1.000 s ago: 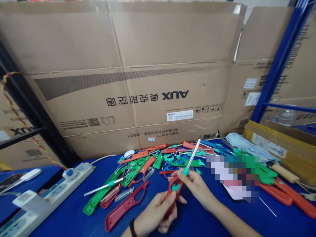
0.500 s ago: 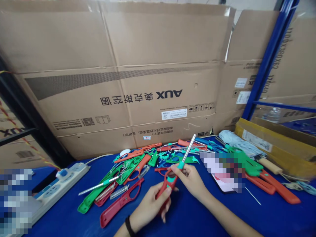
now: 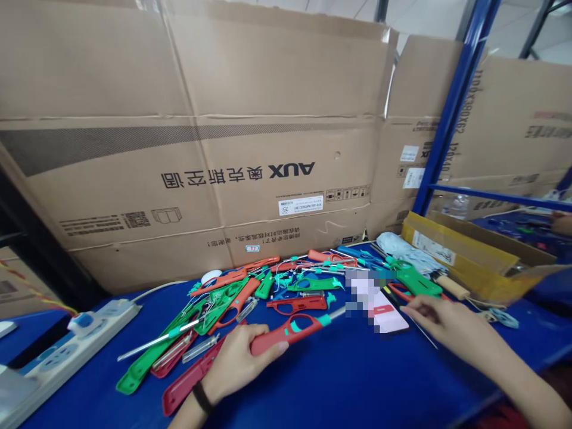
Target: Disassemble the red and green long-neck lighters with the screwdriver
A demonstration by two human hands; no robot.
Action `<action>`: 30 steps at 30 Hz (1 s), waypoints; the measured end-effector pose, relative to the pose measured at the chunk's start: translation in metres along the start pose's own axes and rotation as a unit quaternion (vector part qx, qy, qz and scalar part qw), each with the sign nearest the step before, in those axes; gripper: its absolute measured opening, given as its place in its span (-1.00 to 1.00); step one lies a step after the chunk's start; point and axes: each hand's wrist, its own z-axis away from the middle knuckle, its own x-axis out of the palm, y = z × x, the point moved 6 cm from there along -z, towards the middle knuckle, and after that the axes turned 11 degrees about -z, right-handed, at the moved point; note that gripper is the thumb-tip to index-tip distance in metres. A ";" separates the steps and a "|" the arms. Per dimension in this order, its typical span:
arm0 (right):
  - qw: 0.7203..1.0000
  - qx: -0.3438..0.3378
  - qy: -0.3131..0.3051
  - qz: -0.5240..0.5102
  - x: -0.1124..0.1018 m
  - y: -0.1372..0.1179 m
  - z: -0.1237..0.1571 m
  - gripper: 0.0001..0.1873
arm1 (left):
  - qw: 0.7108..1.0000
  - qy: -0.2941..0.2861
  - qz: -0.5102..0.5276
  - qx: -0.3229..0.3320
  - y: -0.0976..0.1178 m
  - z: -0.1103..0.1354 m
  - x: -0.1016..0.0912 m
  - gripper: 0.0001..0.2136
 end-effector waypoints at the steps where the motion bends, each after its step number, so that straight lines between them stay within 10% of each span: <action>1: 0.999 0.018 -0.026 -0.007 0.001 0.016 -0.003 -0.75 | 1.000 -0.006 -0.028 0.012 0.001 0.001 0.001 -0.55; 9: 0.997 0.022 -0.063 0.037 0.032 0.029 -0.052 -0.81 | 0.982 0.020 -0.147 0.118 0.015 0.005 0.001 -0.66; 19: 0.988 0.056 -0.141 0.040 0.041 0.042 -0.077 -0.76 | 0.991 0.076 -0.073 0.087 0.011 0.003 -0.011 -0.71; 30: 0.982 0.039 -0.109 0.147 0.035 0.033 -0.077 -0.86 | 0.973 0.070 -0.202 0.091 0.019 -0.100 -0.014 -0.93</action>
